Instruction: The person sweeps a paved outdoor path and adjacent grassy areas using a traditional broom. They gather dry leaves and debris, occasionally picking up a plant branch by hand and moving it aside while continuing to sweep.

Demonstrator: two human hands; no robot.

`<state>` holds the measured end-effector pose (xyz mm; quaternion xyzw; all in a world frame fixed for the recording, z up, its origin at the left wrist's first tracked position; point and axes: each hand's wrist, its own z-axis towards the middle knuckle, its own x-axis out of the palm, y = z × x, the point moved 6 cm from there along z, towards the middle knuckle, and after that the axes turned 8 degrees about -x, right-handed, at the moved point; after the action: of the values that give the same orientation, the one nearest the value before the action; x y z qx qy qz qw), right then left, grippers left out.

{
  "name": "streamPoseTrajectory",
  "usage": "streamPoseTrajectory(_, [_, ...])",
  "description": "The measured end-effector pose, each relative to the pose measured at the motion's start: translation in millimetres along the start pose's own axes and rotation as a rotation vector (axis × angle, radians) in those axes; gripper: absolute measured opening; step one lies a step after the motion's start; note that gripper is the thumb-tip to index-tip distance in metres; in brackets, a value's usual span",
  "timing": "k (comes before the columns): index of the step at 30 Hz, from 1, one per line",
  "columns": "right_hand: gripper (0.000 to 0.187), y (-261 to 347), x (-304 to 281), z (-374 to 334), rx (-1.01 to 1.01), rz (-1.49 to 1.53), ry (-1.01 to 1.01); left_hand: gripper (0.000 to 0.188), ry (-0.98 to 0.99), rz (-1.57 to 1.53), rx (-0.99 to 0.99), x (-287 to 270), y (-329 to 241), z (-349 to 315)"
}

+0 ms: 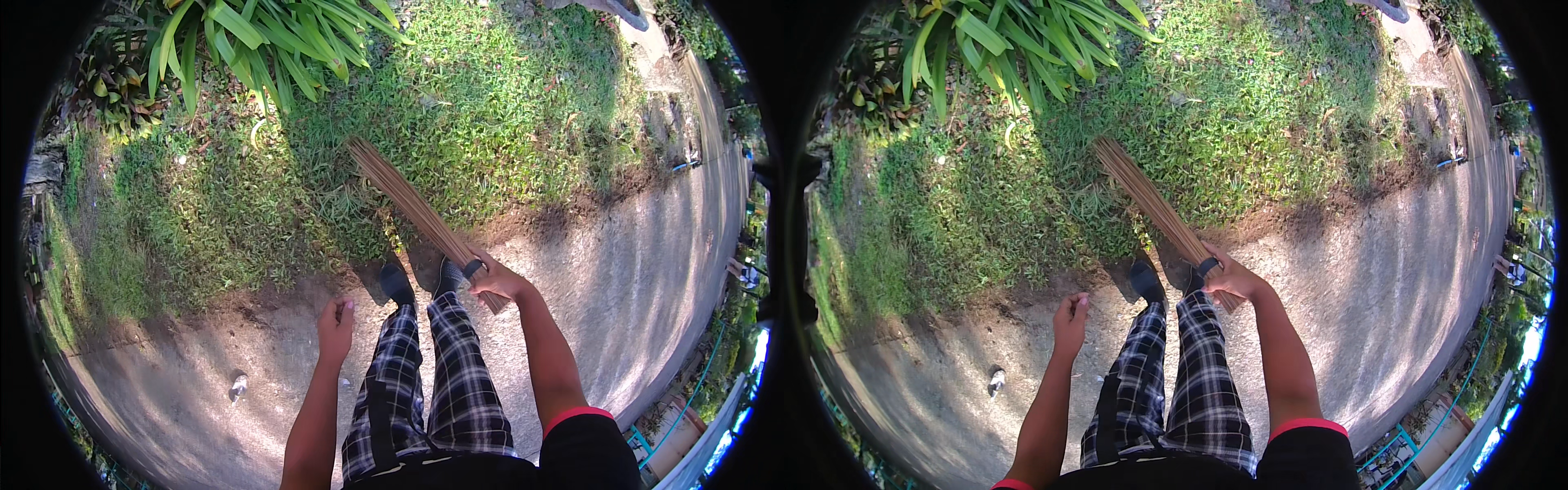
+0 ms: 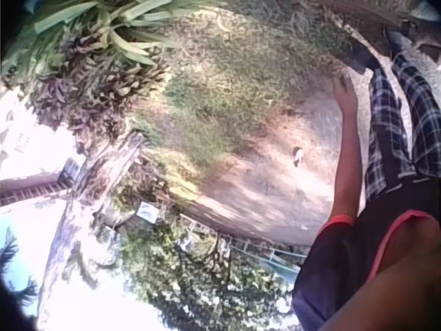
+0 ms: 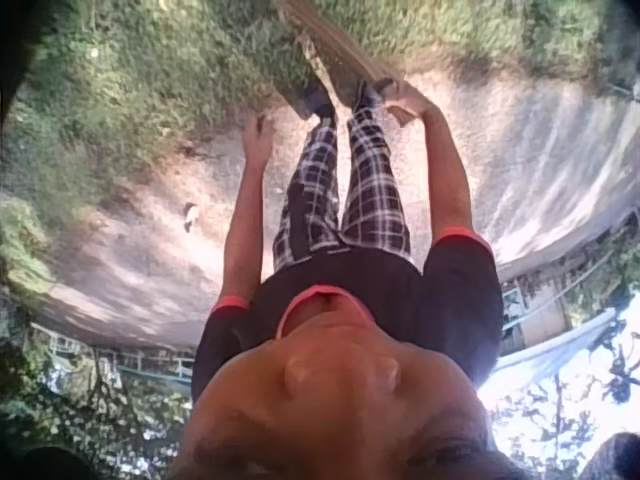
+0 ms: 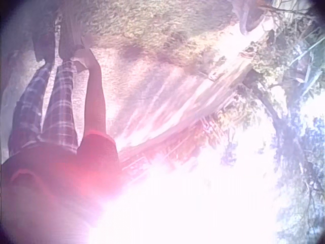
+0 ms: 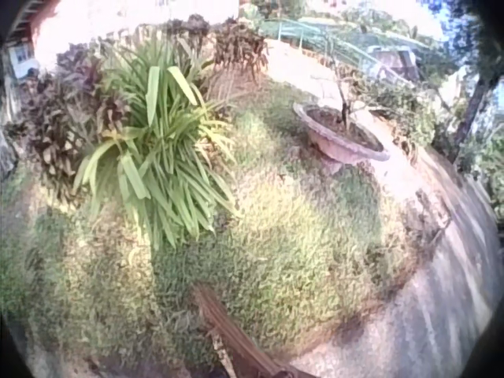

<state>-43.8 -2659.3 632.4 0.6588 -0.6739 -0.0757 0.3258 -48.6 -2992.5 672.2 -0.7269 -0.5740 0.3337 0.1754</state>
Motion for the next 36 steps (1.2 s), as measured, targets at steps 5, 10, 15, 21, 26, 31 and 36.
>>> streamPoseTrajectory(5, [0.094, 58, -76, 11, -0.166, -0.021, -0.224, 0.016, -0.06, 0.039, 0.04, -14, 12, 2])
streamPoseTrajectory(10, [0.094, 79, -43, 110, -0.245, 0.291, -0.427, 0.017, -0.071, 0.064, 0.027, -19, 27, 1])
streamPoseTrajectory(15, [0.104, -2, 56, 103, 0.118, -0.162, 0.102, 0.018, -0.086, 0.112, 0.005, -11, 27, 0])
streamPoseTrajectory(21, [0.093, -36, 10, -39, 0.008, -0.17, 0.144, 0.022, -0.002, 0.042, -0.03, -6, 20, 3])
streamPoseTrajectory(26, [0.083, -101, -117, -130, 0.027, 0.237, -0.51, 0.021, 0.003, 0.121, 0.074, -6, 14, 11])
streamPoseTrajectory(31, [0.05, -113, -179, -98, 0.064, 0.27, -0.929, 0.02, 0.078, 0.147, 0.063, 4, 11, 11])
streamPoseTrajectory(36, [0.093, -111, 6, -2, 0.207, 0.127, -0.612, 0.018, 0.12, 0.22, 0.023, 21, -2, 7])
